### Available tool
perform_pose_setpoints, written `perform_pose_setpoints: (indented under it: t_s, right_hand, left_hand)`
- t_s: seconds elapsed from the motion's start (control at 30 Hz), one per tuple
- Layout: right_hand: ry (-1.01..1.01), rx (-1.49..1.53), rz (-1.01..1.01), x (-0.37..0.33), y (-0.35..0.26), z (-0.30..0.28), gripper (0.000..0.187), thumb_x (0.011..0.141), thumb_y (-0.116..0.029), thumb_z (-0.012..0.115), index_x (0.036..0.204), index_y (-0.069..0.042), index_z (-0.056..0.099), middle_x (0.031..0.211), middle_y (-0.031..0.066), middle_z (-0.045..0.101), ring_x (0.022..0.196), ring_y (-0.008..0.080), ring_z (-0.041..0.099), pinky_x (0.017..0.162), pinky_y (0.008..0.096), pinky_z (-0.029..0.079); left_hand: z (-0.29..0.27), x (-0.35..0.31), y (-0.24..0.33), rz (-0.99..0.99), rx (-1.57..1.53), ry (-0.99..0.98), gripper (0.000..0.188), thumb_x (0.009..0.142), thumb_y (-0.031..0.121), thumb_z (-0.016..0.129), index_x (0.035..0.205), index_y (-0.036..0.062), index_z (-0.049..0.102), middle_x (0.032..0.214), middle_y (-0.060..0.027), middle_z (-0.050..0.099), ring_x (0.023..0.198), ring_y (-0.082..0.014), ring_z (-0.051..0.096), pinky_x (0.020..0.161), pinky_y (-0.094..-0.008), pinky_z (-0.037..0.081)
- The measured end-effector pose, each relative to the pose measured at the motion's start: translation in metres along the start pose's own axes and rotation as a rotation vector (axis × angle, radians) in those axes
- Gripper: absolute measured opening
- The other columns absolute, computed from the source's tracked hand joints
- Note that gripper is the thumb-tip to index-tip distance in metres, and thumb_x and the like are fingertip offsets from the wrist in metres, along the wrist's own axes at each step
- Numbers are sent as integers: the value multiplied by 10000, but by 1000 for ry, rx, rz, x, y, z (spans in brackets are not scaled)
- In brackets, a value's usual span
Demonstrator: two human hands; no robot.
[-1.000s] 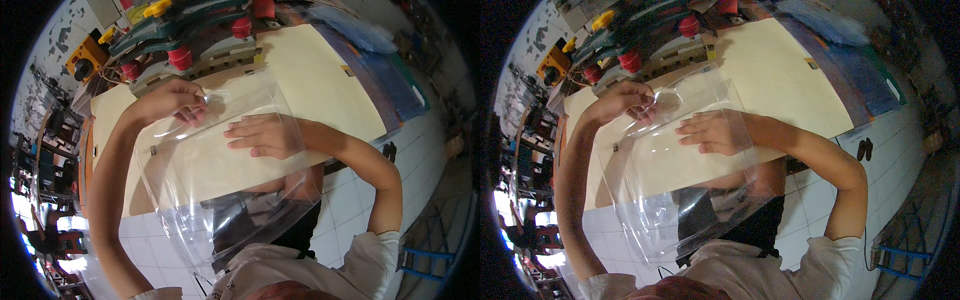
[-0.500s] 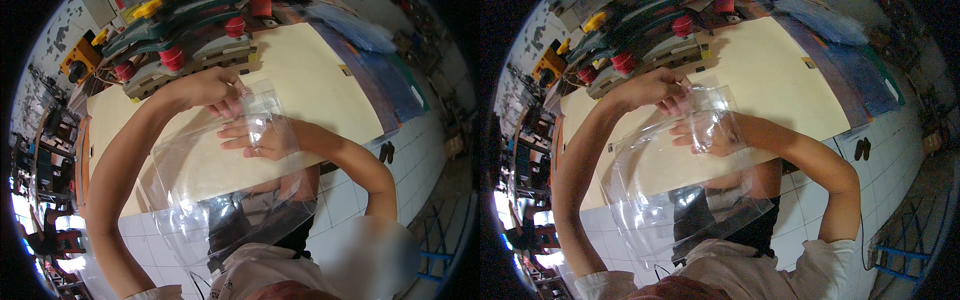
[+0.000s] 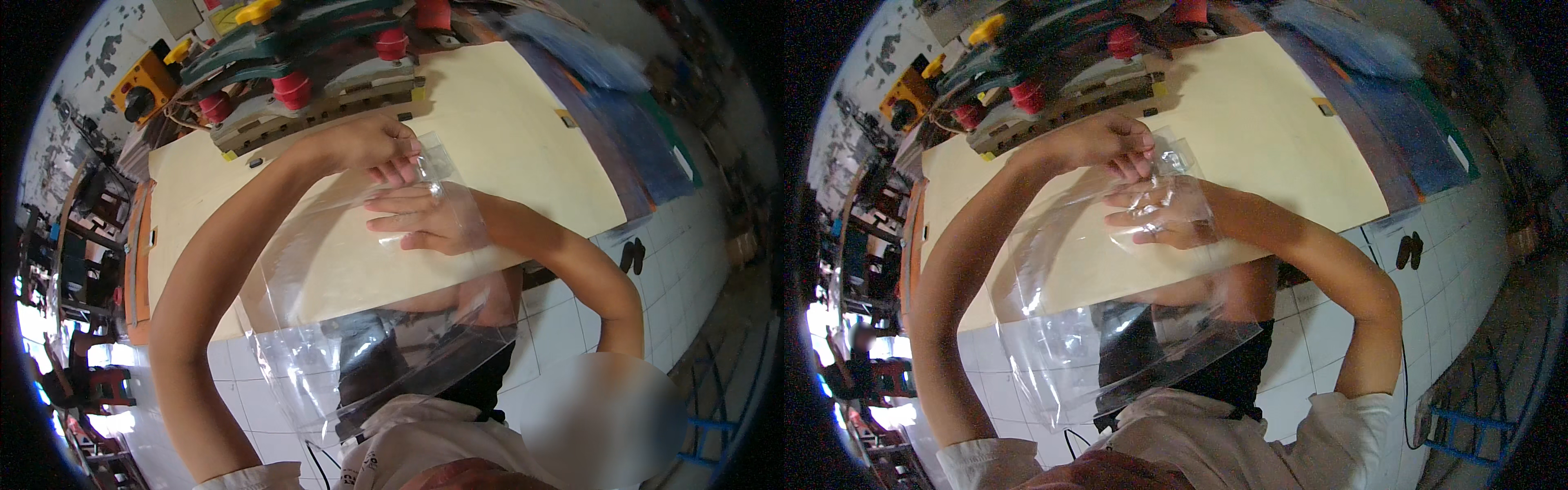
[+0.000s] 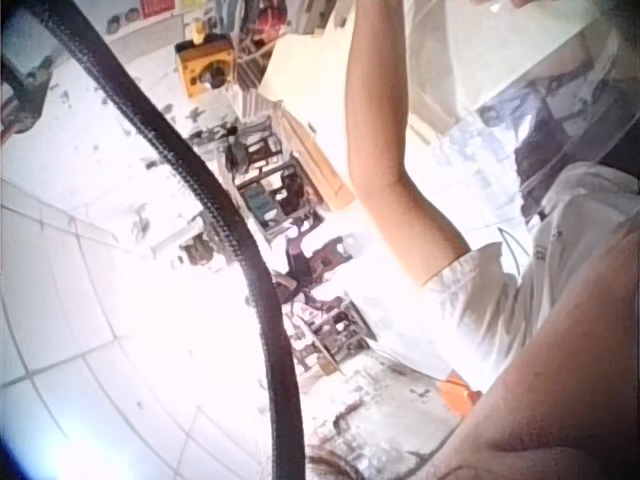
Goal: The person opens and stretches a transparent plastic bag by hand, folds its corners, and flattens it along the work surface.
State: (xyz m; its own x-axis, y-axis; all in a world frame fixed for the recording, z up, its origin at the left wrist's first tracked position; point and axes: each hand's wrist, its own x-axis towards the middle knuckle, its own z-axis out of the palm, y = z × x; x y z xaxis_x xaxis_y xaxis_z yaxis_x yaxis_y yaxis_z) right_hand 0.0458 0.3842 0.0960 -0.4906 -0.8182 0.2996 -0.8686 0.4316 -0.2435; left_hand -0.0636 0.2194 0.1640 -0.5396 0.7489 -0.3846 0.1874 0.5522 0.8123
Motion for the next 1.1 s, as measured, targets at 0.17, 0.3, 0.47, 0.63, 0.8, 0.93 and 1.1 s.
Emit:
perform_pose_setpoints:
  t_s: [0.17,0.3,0.47,0.63,0.8,0.93,1.1]
  right_hand:
    - [16,-134,6,-31,-15,-29,387,925,-207,556,1302,-123,549,1376,125,490,1249,271,478,1048,373,389]
    - [-32,30,353,-48,-9,-57,365,877,-128,581,1231,-40,572,1201,119,624,1099,289,587,924,355,476]
    - [440,318,814,-37,-14,-58,275,901,-157,562,1092,24,639,949,179,687,832,265,670,788,333,518]
    - [384,109,840,-14,0,-44,339,852,-268,617,1071,-14,669,946,162,696,852,272,678,783,356,512]
    - [215,260,880,-2,30,-33,269,801,-295,655,978,-104,724,892,116,709,824,256,677,774,358,512]
    - [174,251,885,8,31,-24,226,748,-257,712,921,-115,737,845,99,708,785,229,677,743,340,516]
    - [278,329,837,-6,39,-17,197,717,-173,741,895,-88,735,797,81,694,743,180,653,711,302,504]
  left_hand:
    - [4,0,-4,106,22,-37,343,1002,334,465,887,41,601,823,-49,650,747,-136,607,690,-276,494]
    - [5,10,-16,116,76,1,341,1000,331,476,873,40,599,769,-27,620,701,-126,575,667,-266,479]
    - [8,18,-26,113,171,-68,312,961,318,543,834,40,604,695,3,537,642,-120,502,622,-264,458]
    - [21,3,-10,120,304,38,271,926,265,568,888,4,628,748,-51,615,690,-143,549,651,-301,473]
    - [28,0,-18,200,440,83,333,900,312,597,930,-16,645,826,-108,666,739,-176,582,716,-336,491]
    - [27,-14,-21,189,614,130,360,880,343,617,925,-12,652,845,-153,671,774,-225,622,740,-357,497]
    - [6,-84,15,116,923,133,389,867,376,639,987,6,649,974,-175,667,907,-294,642,791,-391,500]
